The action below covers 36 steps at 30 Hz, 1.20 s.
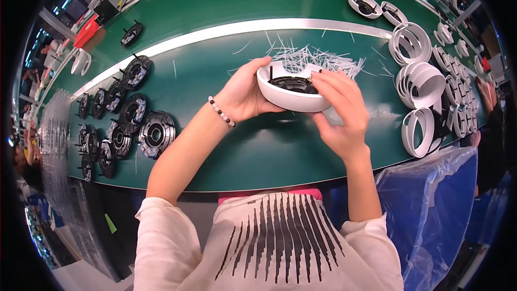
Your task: Manually assembling plastic housings and internal components of circular light fixtures on an assembly line.
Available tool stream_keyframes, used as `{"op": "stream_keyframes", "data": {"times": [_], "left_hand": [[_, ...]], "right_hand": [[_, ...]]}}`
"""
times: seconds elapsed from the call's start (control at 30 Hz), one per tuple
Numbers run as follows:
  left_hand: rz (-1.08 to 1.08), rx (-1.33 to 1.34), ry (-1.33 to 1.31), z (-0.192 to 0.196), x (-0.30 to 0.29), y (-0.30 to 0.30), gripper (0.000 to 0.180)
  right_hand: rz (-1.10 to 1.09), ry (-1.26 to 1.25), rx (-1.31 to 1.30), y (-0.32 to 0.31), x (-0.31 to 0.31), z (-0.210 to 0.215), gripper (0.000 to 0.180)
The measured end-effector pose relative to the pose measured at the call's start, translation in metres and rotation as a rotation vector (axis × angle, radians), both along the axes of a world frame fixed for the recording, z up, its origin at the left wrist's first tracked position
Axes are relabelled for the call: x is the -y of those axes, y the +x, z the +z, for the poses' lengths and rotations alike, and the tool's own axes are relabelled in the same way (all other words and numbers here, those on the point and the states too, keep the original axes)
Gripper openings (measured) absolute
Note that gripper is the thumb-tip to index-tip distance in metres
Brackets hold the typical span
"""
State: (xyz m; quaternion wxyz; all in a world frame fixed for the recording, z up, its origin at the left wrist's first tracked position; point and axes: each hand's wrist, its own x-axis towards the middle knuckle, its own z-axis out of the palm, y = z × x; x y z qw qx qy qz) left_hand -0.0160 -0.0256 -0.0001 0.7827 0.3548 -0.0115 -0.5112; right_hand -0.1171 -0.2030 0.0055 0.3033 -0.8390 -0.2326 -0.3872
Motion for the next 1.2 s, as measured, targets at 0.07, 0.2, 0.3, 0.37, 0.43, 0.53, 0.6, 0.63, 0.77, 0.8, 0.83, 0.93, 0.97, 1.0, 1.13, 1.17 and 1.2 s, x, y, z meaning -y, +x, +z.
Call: {"op": "stream_keyframes", "data": {"times": [0.07, 0.2, 0.3, 0.37, 0.43, 0.53, 0.6, 0.63, 0.77, 0.8, 0.83, 0.93, 0.97, 1.0, 1.13, 1.17, 1.2], "left_hand": [[0.01, 0.037, 0.029, 0.004, 0.01, 0.003, 0.044], [0.12, 0.225, 0.163, 0.004, 0.019, 0.034, 0.046], [0.23, 0.264, 0.302, 0.003, 0.035, 0.071, 0.045], [0.287, 0.301, 0.322, -0.009, 0.038, 0.108, 0.045], [0.386, 0.385, 0.496, -0.015, 0.043, 0.142, 0.044], [0.459, 0.436, 0.533, -0.018, 0.052, 0.185, 0.046], [0.497, 0.446, 0.518, -0.021, 0.059, 0.206, 0.046], [0.482, 0.383, 0.444, -0.028, 0.054, 0.224, 0.046], [0.622, 0.446, 0.544, -0.045, 0.071, 0.253, 0.047], [0.588, 0.457, 0.612, -0.041, 0.079, 0.252, 0.05], [0.578, 0.462, 0.651, -0.042, 0.088, 0.254, 0.051], [0.801, 0.863, 1.015, -0.043, 0.087, 0.255, 0.072], [0.814, 1.116, 1.058, -0.029, 0.078, 0.232, 0.071], [0.81, 1.34, 1.049, -0.016, 0.054, 0.222, 0.069], [0.378, 1.693, 1.064, 0.034, -0.077, 0.178, 0.048], [0.231, 1.58, 1.027, 0.044, -0.115, 0.169, 0.037], [0.066, 1.556, 1.128, 0.057, -0.142, 0.147, 0.034]], "right_hand": [[-0.062, 0.006, -0.009, -0.009, 0.009, 0.008, 0.051], [-0.386, -0.04, 0.034, -0.04, 0.044, 0.015, 0.05], [-0.777, -0.001, 0.046, -0.075, 0.087, 0.008, 0.046], [-1.007, -0.006, -0.014, -0.09, 0.105, -0.002, 0.044], [-1.149, -0.011, -0.198, -0.1, 0.119, -0.02, 0.05], [-1.204, 0.009, -0.311, -0.099, 0.125, -0.039, 0.051], [-1.245, 0.06, -0.267, -0.096, 0.129, -0.047, 0.034], [-1.234, 0.081, -0.26, -0.094, 0.133, -0.052, 0.027], [-1.259, 0.214, -0.198, -0.092, 0.137, -0.065, 0.013], [-1.277, 0.26, -0.205, -0.096, 0.14, -0.068, 0.014], [-1.299, 0.231, -0.193, -0.103, 0.143, -0.067, 0.013], [-1.3, 0.212, 0.095, -0.111, 0.135, -0.056, 0.012], [-1.201, 0.163, 0.227, -0.122, 0.14, -0.063, 0.013], [-1.094, 0.18, 0.335, -0.124, 0.127, -0.058, 0.012], [-0.588, 0.027, 0.161, -0.113, 0.043, -0.01, 0.01], [-0.333, 0.034, 0.111, -0.106, 0.027, -0.003, 0.014], [-0.24, 0.003, 0.014, -0.102, 0.008, 0.004, 0.017]]}}
